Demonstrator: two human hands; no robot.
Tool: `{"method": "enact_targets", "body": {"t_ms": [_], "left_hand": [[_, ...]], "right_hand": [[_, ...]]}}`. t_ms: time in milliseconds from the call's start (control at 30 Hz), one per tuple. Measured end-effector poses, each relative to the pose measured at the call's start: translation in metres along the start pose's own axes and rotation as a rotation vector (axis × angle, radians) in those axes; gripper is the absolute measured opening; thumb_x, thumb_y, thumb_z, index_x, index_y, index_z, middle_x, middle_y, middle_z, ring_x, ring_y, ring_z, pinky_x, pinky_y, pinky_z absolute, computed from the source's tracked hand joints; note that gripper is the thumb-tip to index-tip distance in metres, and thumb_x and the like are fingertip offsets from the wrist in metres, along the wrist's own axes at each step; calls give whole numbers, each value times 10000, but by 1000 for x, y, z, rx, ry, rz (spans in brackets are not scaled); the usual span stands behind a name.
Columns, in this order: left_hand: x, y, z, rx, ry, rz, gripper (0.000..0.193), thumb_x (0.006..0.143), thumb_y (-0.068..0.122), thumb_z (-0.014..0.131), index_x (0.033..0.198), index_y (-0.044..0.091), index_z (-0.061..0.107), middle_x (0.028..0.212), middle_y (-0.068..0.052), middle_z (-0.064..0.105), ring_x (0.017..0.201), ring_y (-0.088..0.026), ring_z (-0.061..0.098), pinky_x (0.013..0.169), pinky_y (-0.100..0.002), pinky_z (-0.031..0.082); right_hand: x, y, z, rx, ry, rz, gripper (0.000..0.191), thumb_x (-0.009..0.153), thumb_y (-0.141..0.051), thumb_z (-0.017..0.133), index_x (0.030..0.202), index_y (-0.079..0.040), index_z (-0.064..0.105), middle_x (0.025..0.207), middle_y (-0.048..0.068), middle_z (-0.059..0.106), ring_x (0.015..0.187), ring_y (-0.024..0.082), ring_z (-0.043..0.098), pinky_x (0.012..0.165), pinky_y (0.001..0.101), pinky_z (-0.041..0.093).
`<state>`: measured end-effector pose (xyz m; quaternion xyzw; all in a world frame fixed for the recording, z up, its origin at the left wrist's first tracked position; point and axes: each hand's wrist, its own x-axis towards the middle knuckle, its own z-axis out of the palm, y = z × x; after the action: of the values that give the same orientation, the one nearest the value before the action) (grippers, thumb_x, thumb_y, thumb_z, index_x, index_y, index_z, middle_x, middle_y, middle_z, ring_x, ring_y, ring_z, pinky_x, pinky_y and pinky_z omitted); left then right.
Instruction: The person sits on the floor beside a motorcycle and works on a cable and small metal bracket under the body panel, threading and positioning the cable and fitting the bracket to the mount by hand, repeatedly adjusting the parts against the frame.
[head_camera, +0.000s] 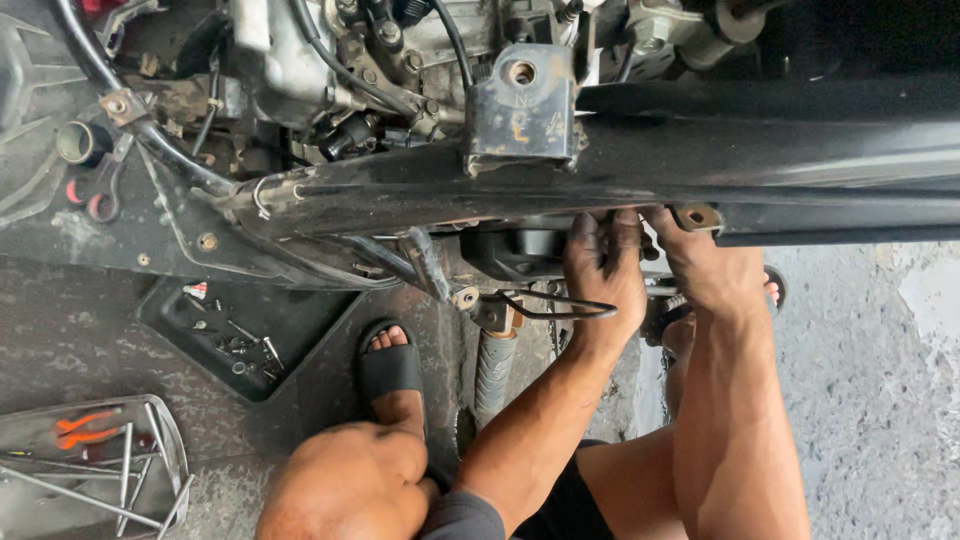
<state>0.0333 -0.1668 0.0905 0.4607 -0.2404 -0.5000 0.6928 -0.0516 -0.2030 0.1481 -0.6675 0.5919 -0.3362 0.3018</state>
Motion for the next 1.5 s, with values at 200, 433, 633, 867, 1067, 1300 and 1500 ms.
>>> {"method": "enact_targets", "body": {"t_ms": [200,433,633,867,1067,1300,1500], "left_hand": [[6,1,5,-247,56,-15,248,1060,135,546,1270,9,582,1123,-55,659,1009,-150,629,848,-305,538],[33,-16,8,363,187,250,203,1027,60,557,1197,22,662,1229,-150,680,1147,-318,635,1039,-413,498],[34,-25,7,570,144,385,206,952,22,594,1135,40,688,1200,-178,679,1175,-377,627,1022,-452,488],[37,-52,15,583,190,360,211,927,4,606,1108,38,709,1156,-177,698,1151,-390,630,1015,-477,473],[34,-76,23,628,264,432,380,849,-71,542,1210,-17,645,1219,-234,662,1177,-428,612,1047,-500,480],[25,-57,20,470,164,387,190,974,-42,596,1164,-41,595,1175,-269,613,1091,-436,608,933,-522,477],[20,-49,13,490,178,473,176,942,26,595,1115,3,619,1121,-210,606,1027,-393,603,890,-495,483]], "right_hand": [[28,20,-4,-551,-114,-482,175,970,-161,703,1087,-34,728,999,131,711,897,315,657,768,440,509],[35,22,-17,-735,-116,-660,90,985,-69,642,1013,-37,722,905,130,685,780,286,632,682,410,459],[24,-12,-13,-257,-155,-353,150,975,-160,711,1016,-17,696,807,94,664,708,229,614,657,393,478],[43,22,-14,-758,-157,-426,179,991,-226,681,974,-52,721,822,126,700,730,290,670,672,442,516],[70,68,-25,-1453,192,-1289,235,1047,-196,621,1159,-14,721,1063,202,724,888,344,724,777,464,591],[80,78,-23,-1600,183,-1385,262,1077,-185,604,1266,-11,654,1128,200,698,947,338,737,855,477,602],[110,66,-23,-604,8,-608,220,1101,-206,568,1136,-8,659,976,156,678,826,277,680,750,417,543]]}}
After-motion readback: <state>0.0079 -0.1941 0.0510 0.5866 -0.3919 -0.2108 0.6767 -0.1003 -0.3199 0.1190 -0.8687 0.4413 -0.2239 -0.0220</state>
